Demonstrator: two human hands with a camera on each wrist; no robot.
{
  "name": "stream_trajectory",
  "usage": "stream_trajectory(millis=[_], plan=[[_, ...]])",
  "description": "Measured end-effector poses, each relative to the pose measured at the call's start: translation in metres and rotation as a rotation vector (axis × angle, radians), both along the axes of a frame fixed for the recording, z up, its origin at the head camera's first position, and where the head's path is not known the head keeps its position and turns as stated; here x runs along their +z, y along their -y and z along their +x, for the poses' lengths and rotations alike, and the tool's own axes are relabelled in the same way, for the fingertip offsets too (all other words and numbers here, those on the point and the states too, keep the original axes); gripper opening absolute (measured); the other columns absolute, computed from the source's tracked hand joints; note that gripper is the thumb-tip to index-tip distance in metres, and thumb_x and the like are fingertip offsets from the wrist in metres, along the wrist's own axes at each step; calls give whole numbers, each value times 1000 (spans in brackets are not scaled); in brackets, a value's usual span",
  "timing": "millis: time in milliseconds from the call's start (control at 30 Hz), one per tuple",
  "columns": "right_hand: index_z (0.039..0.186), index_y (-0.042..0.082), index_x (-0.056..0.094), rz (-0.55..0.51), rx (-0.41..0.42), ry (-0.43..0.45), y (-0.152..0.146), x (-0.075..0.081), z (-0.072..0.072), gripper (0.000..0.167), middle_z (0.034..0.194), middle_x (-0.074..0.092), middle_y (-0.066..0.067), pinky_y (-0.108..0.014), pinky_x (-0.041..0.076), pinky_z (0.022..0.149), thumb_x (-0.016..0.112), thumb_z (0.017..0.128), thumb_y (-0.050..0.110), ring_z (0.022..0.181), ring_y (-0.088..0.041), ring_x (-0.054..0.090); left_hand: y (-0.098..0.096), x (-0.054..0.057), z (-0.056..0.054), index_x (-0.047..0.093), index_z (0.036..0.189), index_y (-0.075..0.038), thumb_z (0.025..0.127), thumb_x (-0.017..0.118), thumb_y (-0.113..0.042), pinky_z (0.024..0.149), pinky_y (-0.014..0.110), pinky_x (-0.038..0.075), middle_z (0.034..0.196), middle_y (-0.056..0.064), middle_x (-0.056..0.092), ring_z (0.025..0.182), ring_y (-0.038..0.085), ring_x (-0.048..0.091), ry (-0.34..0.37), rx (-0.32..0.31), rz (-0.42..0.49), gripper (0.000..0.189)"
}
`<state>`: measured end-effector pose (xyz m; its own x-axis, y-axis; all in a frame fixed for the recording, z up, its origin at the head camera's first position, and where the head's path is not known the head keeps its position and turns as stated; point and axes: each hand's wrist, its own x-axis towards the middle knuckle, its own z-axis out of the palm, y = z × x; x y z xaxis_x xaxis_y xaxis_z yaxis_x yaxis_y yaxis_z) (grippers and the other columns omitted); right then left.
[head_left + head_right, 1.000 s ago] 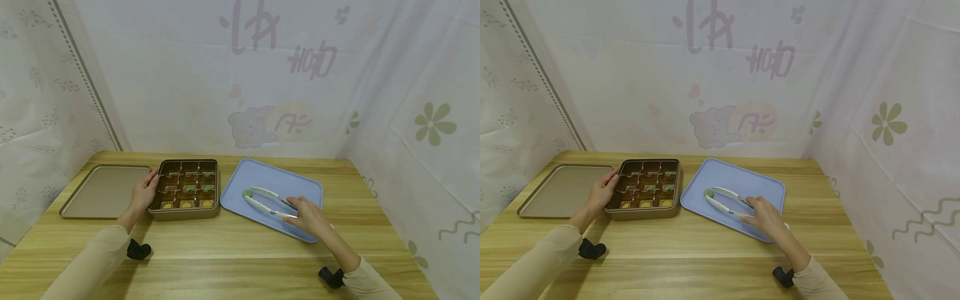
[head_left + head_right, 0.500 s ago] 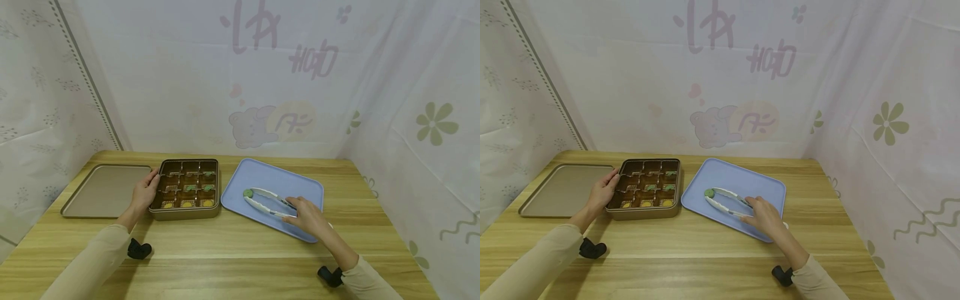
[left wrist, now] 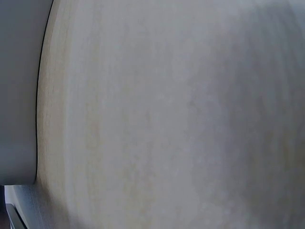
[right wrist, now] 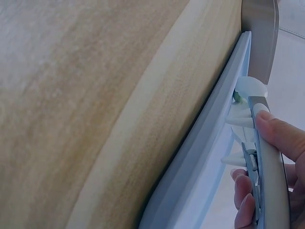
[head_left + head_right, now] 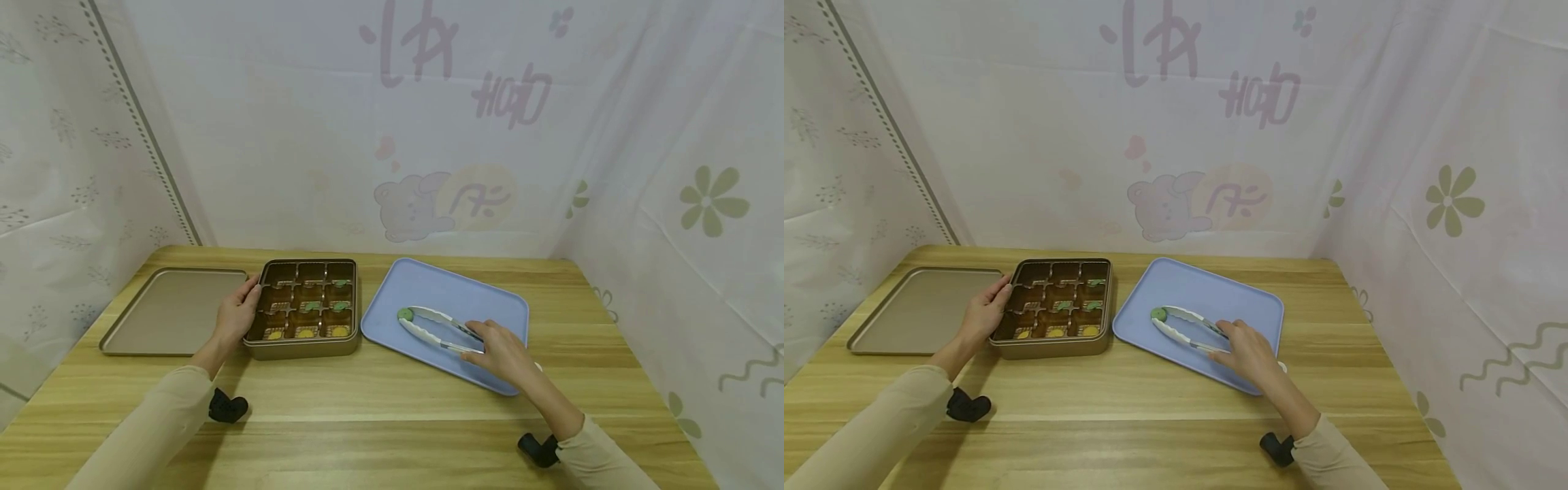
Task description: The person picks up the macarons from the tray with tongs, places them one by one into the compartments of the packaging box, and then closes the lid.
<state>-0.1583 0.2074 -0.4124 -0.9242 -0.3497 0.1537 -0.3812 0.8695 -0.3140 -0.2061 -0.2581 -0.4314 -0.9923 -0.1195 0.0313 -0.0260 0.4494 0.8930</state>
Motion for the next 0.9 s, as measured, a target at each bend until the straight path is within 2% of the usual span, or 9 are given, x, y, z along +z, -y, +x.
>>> stream_trajectory(millis=[433, 733, 900], plan=[[118, -2, 62, -30, 5, -23, 1, 2, -2, 56, 93, 64, -17, -33, 48, 59, 81, 73, 25, 71, -17, 55, 1, -1, 0, 24, 149, -3, 104, 30, -32, 111, 56, 22, 153, 22, 19, 140, 43, 17, -20, -12, -6, 54], [121, -1, 60, -74, 11, -8, 10, 16, -9, 58, 87, 62, -15, -24, 38, 50, 80, 74, 27, 60, -11, 45, 1, -1, 0, 23, 149, -4, 104, 30, -32, 112, 56, 22, 153, 21, 18, 140, 43, 16, -11, -9, -3, 53], [122, 1, 60, -81, 9, -10, 21, 23, -14, 58, 87, 62, -13, -23, 38, 48, 80, 75, 28, 59, -10, 46, 1, 0, 0, 23, 149, -3, 104, 30, -31, 112, 56, 22, 153, 21, 19, 140, 42, 16, -11, -9, 0, 53]])
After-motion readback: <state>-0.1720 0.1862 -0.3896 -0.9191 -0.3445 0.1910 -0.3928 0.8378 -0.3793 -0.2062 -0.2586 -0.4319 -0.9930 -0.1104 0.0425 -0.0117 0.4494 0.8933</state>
